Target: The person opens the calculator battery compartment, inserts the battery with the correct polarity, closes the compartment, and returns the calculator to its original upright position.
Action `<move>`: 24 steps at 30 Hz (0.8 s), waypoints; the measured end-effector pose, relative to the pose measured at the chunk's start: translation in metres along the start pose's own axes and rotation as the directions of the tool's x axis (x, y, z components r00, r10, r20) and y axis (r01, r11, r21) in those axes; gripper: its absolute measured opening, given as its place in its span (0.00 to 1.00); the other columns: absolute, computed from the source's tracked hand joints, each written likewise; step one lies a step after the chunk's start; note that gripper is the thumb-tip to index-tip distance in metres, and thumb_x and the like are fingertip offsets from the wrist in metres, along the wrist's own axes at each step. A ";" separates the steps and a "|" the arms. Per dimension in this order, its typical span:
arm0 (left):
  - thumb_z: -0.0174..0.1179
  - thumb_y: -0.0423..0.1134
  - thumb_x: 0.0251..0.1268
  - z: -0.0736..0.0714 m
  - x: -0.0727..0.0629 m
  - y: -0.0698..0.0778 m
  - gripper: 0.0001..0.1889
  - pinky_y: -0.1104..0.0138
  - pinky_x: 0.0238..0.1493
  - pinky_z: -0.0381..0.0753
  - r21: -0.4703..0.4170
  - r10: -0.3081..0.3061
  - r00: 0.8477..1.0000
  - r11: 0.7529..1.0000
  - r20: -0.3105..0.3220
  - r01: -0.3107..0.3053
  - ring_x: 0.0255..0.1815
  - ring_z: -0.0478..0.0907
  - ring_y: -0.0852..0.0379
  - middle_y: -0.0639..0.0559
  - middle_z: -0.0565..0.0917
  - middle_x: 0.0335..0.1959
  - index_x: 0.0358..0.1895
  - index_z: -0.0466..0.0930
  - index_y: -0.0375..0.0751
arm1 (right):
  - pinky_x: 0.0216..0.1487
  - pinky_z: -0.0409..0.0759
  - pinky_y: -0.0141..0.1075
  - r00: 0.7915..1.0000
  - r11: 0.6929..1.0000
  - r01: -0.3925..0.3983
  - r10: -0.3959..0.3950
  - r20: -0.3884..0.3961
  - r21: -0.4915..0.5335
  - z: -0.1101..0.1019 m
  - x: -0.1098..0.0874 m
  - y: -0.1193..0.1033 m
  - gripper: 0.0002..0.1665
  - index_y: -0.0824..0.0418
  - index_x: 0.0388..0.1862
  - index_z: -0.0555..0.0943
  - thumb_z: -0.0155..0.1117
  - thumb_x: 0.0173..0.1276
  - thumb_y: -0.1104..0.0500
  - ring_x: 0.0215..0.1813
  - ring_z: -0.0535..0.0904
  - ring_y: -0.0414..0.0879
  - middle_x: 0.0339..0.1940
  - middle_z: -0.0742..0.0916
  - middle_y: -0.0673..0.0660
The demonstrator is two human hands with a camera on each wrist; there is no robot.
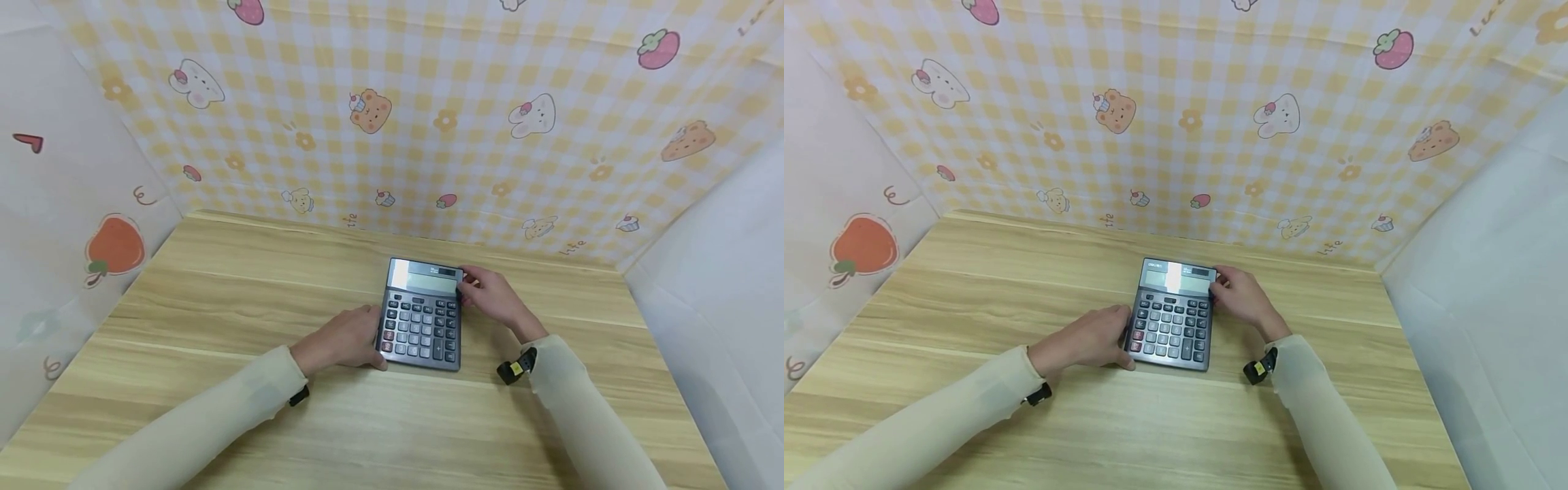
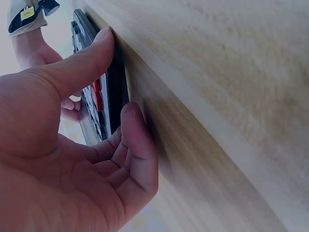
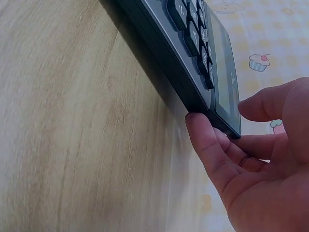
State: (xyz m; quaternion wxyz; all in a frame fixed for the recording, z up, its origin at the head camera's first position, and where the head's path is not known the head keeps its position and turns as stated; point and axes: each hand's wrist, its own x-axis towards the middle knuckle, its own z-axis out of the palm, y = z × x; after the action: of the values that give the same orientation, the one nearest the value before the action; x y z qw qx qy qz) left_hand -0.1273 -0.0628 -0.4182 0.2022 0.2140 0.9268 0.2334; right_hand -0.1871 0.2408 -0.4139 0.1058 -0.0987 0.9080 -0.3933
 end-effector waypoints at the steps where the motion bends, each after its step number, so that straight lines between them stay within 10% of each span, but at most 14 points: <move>1: 0.89 0.48 0.52 0.000 0.000 0.000 0.45 0.52 0.48 0.84 -0.004 -0.001 1.000 1.000 0.001 0.001 0.42 0.79 0.50 0.44 0.82 0.48 0.66 0.76 0.26 | 0.50 0.90 0.47 1.000 1.000 -0.004 0.004 0.001 -0.003 0.000 0.001 0.000 0.31 0.74 0.81 0.71 0.57 0.86 0.62 0.45 0.90 0.55 0.56 0.86 0.70; 24: 0.88 0.46 0.55 -0.005 0.005 0.003 0.39 0.52 0.50 0.84 -0.040 -0.011 0.999 0.999 0.037 0.012 0.42 0.79 0.50 0.45 0.82 0.48 0.64 0.78 0.30 | 0.55 0.88 0.49 0.997 0.997 -0.074 0.073 0.032 0.013 0.000 0.011 0.005 0.30 0.70 0.83 0.71 0.54 0.87 0.60 0.49 0.88 0.56 0.59 0.85 0.69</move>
State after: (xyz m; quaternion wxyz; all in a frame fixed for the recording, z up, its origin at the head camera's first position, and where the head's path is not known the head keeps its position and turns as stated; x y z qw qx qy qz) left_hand -0.1329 -0.0599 -0.4138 0.2249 0.2089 0.9192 0.2466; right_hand -0.1977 0.2416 -0.4192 0.1354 -0.0707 0.9064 -0.3939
